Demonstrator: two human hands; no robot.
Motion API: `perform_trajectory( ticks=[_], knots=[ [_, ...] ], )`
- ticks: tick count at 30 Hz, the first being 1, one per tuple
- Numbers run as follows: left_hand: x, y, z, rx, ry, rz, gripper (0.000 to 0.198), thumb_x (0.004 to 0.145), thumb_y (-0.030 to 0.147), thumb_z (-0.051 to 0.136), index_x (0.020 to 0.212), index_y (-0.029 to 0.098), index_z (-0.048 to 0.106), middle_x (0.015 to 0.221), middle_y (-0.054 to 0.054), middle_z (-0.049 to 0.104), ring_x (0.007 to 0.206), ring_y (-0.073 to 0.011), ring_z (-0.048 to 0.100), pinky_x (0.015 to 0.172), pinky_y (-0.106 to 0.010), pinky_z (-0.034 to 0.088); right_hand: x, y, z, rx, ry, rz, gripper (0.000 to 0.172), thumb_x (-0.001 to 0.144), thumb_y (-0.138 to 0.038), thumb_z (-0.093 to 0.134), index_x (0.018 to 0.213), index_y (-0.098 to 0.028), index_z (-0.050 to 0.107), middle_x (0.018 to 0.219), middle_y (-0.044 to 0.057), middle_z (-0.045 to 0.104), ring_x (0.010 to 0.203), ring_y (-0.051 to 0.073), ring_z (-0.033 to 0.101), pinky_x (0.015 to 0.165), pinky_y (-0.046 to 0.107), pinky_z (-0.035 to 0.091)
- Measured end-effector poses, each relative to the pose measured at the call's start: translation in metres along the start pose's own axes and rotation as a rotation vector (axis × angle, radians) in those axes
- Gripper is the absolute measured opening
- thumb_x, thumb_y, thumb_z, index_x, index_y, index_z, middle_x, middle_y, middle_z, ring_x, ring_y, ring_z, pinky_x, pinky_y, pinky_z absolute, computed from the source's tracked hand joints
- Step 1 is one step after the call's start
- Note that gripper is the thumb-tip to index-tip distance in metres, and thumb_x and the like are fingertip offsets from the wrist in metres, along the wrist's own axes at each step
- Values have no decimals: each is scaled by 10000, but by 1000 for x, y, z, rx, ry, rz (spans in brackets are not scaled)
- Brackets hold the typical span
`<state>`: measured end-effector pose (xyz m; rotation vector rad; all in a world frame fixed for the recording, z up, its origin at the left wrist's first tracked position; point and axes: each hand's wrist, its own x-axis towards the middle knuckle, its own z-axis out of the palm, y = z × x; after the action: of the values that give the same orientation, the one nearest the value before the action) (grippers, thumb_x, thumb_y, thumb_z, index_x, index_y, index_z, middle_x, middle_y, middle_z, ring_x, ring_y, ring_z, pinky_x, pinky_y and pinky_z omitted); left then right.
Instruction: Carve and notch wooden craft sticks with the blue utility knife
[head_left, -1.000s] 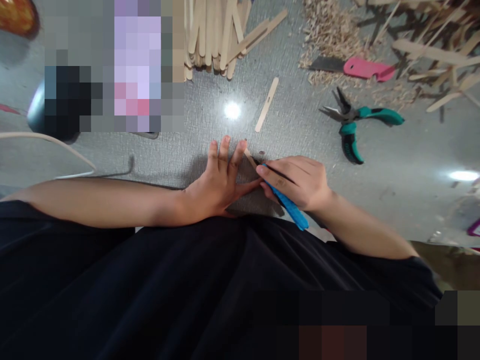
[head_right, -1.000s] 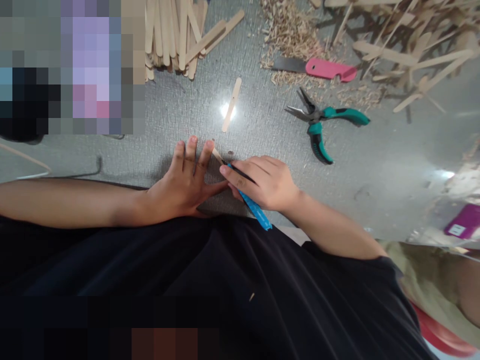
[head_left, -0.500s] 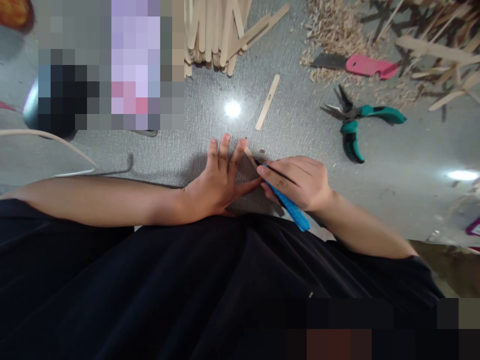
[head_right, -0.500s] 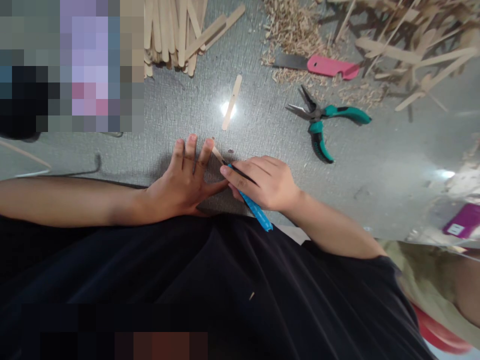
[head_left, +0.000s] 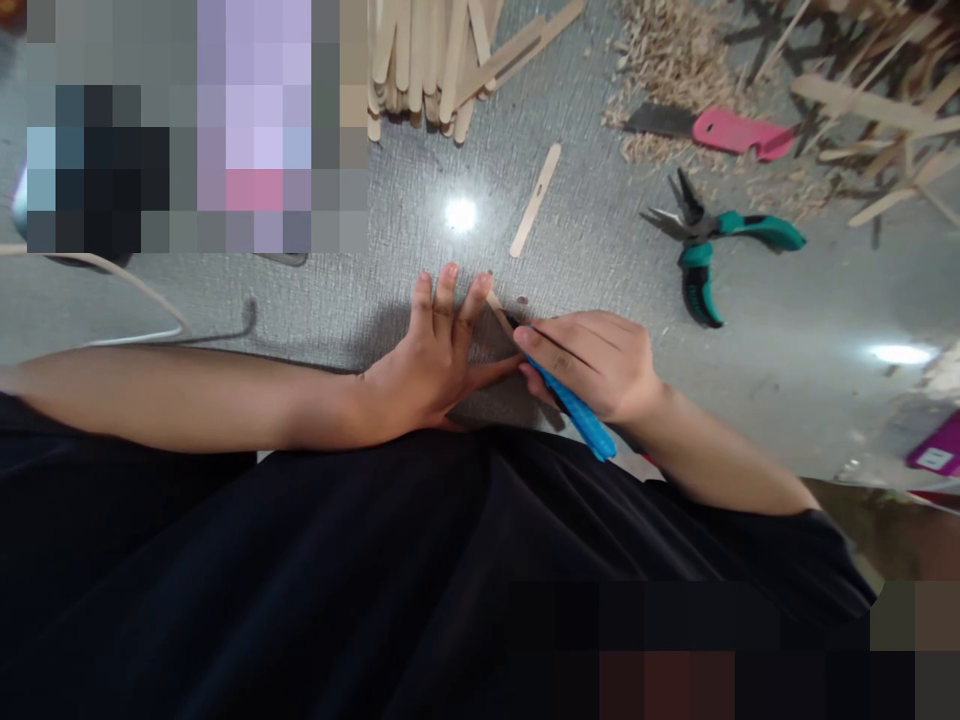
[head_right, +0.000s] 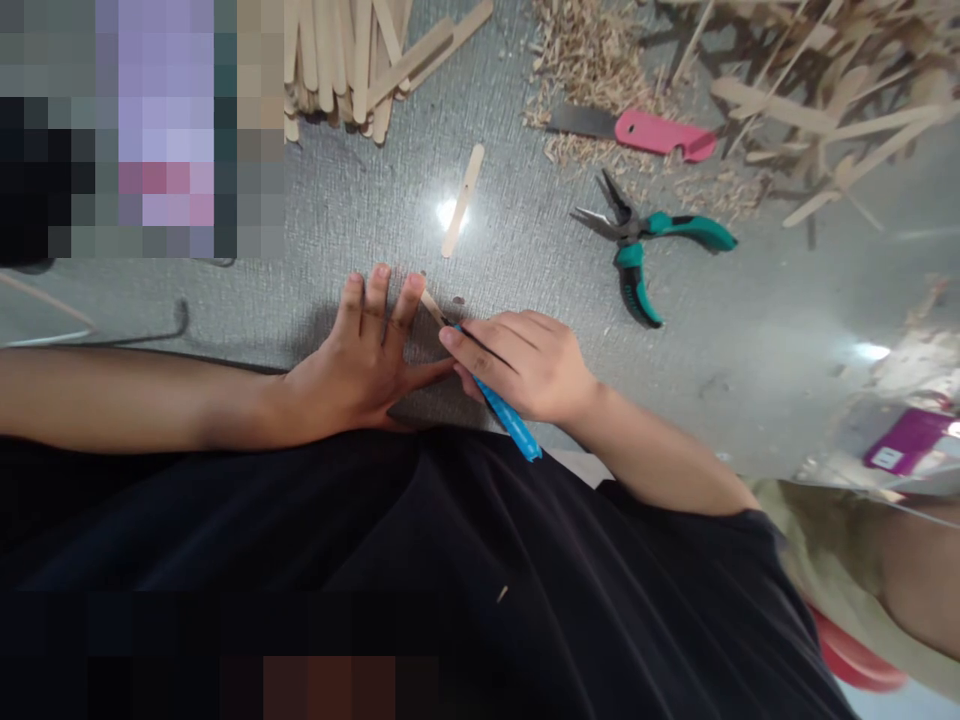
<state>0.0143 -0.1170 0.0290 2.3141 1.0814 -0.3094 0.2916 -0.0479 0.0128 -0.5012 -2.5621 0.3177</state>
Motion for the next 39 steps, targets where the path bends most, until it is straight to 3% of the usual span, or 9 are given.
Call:
perform_trajectory(
  ticks=[8, 13, 15, 18, 21, 25, 29, 34, 39],
  knots=[
    [-7, -7, 19, 62, 228, 80, 1640, 885, 699, 1046, 1947, 412, -171, 1985, -388, -173, 1738, -801, -2, 1313, -1070, 267, 1, -1, -1, -5, -8, -18, 366, 1116, -226, 792, 1460, -120, 727, 1130, 131, 917, 930, 256, 870, 774, 371, 673],
    [-7, -4, 21, 144, 261, 77, 1804, 809, 808, 1049, 1913, 334, -296, 1922, -537, 34, 1716, -832, 126, 1285, -1053, 358, -1, -4, -4, -32, -41, -36, 341, 1141, -198, 773, 1456, -74, 731, 1147, 166, 914, 958, 264, 868, 766, 378, 667],
    [-6, -3, 21, 162, 289, 76, 1708, 884, 795, 1001, 1926, 327, -268, 1922, -529, 96, 1721, -811, 196, 1277, -1039, 396, -2, -4, -5, -46, -61, -43, 370, 1151, -199, 766, 1497, -78, 712, 1145, 157, 912, 961, 256, 860, 758, 373, 658],
    [-5, -3, 21, 203, 346, 66, 1396, 1105, 629, 850, 1942, 330, -228, 1923, -486, 205, 1713, -750, 329, 1237, -992, 501, -3, -5, -7, -50, -69, -52, 426, 1151, -197, 774, 1550, -76, 685, 1142, 140, 903, 954, 245, 845, 733, 365, 634],
    [-3, -3, 23, 269, 415, 48, 1239, 1199, 524, 739, 1941, 314, -231, 1874, -488, 331, 1669, -708, 442, 1204, -914, 598, -2, -6, -11, -67, -95, -43, 411, 1164, -198, 765, 1553, -95, 680, 1175, 136, 906, 974, 238, 844, 757, 359, 639],
    [-1, -2, 24, 314, 455, 22, 1121, 1257, 423, 638, 1939, 312, -245, 1838, -460, 414, 1646, -667, 502, 1183, -863, 641, 1, -7, -15, -89, -122, -60, 335, 1181, -192, 757, 1485, -64, 701, 1179, 162, 910, 1002, 239, 851, 750, 362, 639],
    [-1, -1, 24, 298, 420, -2, 1036, 1292, 363, 554, 1931, 373, -261, 1884, -385, 383, 1667, -599, 510, 1235, -814, 636, 3, -8, -15, -69, -97, -65, 334, 1145, -140, 798, 1442, -14, 713, 1143, 177, 907, 977, 247, 850, 737, 376, 652],
    [1, 0, 26, 329, 504, 4, 1075, 1290, 383, 560, 1906, 349, -320, 1834, -437, 399, 1618, -637, 514, 1158, -831, 671, 1, -9, -13, -57, -81, -44, 344, 1144, -142, 790, 1468, -49, 720, 1157, 169, 906, 996, 250, 857, 732, 377, 665],
    [2, 0, 28, 326, 530, 18, 1042, 1291, 349, 551, 1921, 347, -279, 1829, -436, 407, 1609, -638, 522, 1149, -832, 678, 1, -10, -16, -80, -98, -50, 354, 1154, -155, 782, 1497, -98, 717, 1172, 149, 906, 1023, 235, 848, 751, 356, 660]
  ],
)
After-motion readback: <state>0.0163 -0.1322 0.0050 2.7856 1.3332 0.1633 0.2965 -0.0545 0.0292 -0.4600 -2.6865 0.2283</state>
